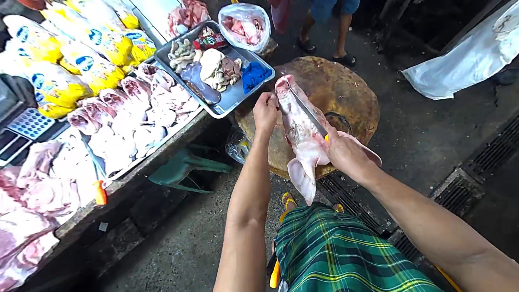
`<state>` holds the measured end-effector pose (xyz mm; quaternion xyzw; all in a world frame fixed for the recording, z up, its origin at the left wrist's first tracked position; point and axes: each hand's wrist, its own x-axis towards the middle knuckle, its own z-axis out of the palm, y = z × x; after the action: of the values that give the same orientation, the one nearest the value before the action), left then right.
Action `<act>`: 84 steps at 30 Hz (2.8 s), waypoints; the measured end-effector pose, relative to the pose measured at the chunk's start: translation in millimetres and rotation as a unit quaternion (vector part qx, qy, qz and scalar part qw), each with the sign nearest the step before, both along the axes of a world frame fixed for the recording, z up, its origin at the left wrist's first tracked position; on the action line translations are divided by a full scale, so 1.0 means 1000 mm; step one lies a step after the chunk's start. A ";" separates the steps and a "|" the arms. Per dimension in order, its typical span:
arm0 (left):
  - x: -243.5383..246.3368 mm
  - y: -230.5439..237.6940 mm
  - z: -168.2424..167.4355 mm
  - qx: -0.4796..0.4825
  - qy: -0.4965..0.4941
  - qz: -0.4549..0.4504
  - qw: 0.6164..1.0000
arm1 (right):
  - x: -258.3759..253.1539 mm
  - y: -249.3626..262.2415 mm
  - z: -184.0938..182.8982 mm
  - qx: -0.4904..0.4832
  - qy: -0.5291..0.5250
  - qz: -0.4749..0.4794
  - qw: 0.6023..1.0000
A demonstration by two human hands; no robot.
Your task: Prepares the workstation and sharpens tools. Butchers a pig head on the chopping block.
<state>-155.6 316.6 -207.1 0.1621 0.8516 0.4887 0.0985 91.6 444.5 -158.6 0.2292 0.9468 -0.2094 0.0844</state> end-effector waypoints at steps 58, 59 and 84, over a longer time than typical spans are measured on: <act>0.038 0.040 -0.006 0.116 -0.044 -0.024 0.992 | 0.218 0.023 -0.120 -0.135 0.023 -0.158 0.978; 0.069 0.031 -0.001 0.035 -0.036 0.006 0.999 | 0.223 0.031 -0.114 -0.135 0.030 -0.183 0.973; -0.056 0.013 0.042 0.048 -0.261 -0.077 0.961 | 0.008 0.105 0.066 -0.157 0.019 -0.156 0.975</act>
<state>-211.9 329.2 -165.6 0.0991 0.7565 0.5455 0.3468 99.8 549.6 -92.5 0.3538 0.8563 -0.3700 0.0677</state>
